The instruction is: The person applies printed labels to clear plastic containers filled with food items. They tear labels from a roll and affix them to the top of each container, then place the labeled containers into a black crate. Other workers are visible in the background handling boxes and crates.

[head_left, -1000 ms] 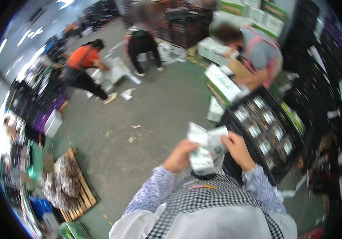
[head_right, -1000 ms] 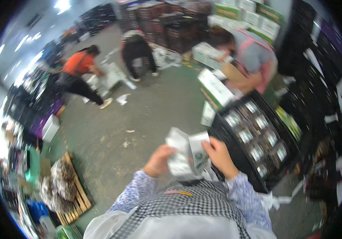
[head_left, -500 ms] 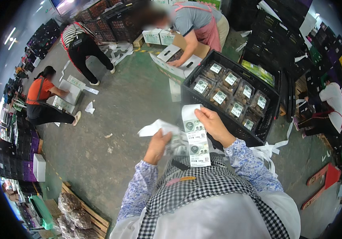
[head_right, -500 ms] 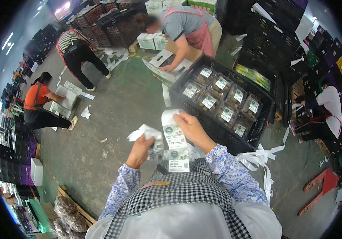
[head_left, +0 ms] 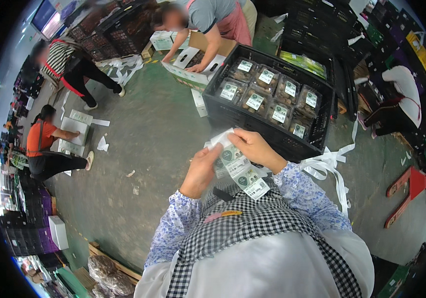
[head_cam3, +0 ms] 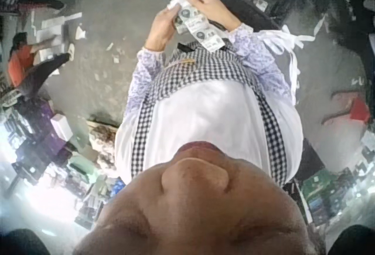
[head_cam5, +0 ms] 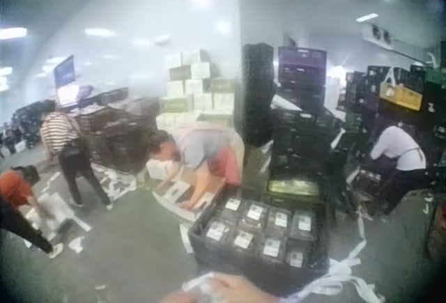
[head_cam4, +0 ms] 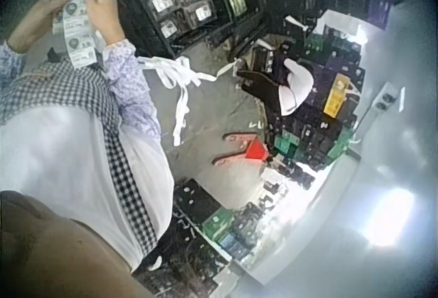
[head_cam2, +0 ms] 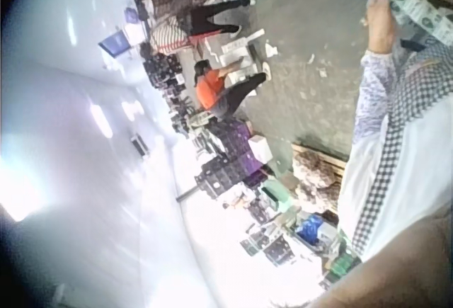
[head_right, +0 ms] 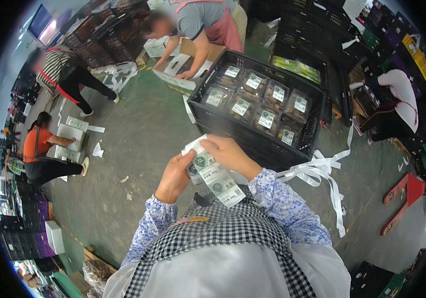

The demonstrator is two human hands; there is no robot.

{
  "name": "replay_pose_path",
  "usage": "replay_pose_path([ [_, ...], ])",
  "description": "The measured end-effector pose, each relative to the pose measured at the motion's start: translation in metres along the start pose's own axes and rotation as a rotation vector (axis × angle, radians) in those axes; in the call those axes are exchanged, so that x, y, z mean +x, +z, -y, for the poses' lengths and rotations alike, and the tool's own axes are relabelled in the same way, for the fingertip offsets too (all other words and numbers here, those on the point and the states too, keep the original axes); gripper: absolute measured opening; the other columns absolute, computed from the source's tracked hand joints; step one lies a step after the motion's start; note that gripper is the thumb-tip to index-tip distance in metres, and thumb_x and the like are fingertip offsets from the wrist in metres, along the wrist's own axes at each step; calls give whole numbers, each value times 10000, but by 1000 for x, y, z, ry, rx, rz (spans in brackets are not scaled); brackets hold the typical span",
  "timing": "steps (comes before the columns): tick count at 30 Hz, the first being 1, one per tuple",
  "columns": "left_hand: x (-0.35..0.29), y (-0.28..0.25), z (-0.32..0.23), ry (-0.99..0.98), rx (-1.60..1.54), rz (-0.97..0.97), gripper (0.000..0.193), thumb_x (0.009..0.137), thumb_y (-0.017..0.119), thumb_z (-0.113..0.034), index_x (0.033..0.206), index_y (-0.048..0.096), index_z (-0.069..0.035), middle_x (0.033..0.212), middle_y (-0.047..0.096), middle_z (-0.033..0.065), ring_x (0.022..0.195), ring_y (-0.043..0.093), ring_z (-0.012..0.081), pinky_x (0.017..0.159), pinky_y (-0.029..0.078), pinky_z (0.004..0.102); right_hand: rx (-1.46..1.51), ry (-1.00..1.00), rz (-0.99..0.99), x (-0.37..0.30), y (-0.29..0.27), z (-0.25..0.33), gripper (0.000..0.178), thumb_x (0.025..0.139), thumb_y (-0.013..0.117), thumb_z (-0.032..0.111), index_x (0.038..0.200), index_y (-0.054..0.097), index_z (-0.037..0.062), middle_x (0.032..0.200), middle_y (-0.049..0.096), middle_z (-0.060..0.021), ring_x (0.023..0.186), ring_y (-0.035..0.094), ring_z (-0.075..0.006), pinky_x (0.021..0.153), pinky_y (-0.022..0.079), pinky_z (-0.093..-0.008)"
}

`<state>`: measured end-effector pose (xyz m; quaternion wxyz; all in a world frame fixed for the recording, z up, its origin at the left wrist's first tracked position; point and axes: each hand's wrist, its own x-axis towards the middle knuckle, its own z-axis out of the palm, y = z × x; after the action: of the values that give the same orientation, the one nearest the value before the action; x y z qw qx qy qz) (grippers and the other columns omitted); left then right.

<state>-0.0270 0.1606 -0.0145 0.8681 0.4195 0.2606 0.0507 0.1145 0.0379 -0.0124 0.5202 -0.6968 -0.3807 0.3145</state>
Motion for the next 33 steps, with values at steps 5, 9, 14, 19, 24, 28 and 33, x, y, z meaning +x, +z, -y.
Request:
replay_pose_path([
  [5,9,0,-9,46,-97,-50,330,973,460,-178,1193,512,64,1073,635,112,928,638,186,800,522,309,150,183,-34,-6,-25,0,286,973,504,249,1161,552,39,1021,642,-74,776,611,-109,697,506,-256],
  [9,15,-4,-15,63,-134,-62,328,973,450,-166,1203,503,61,1091,630,119,939,636,192,809,517,318,176,123,90,-23,-33,-22,326,932,580,204,1194,518,20,1031,634,-97,852,620,-122,752,512,-264],
  [14,20,-6,-12,122,-180,-102,330,971,450,-173,1198,506,60,1118,622,126,992,622,213,861,498,350,340,184,219,-48,-11,-30,275,872,662,140,1088,554,7,953,647,-61,879,602,-105,802,488,-261],
  [19,29,-30,-14,27,-399,-90,331,965,472,-188,1195,517,46,1151,616,138,1050,605,258,939,469,410,263,93,128,-61,4,-48,263,878,638,242,1031,606,31,907,638,-64,826,583,-110,712,457,-264],
  [24,24,-45,-7,34,-424,-220,334,978,451,-190,1209,509,44,1153,616,130,1063,596,261,954,454,426,246,138,124,-68,-5,-56,190,920,586,204,949,587,16,849,646,-61,728,621,-104,657,510,-262],
  [28,14,-48,-6,247,-205,-338,331,976,470,-196,1191,510,52,1118,619,125,1014,613,235,877,495,392,332,267,-123,-82,-14,-95,204,929,574,212,928,573,8,794,638,-51,683,607,-100,617,503,-250],
  [33,8,-35,-9,385,69,-420,277,969,485,-183,1114,557,41,1009,638,97,874,633,171,762,512,313,397,368,-381,-104,-33,-123,200,932,571,201,886,559,7,722,614,-43,633,573,-90,572,462,-238],
])
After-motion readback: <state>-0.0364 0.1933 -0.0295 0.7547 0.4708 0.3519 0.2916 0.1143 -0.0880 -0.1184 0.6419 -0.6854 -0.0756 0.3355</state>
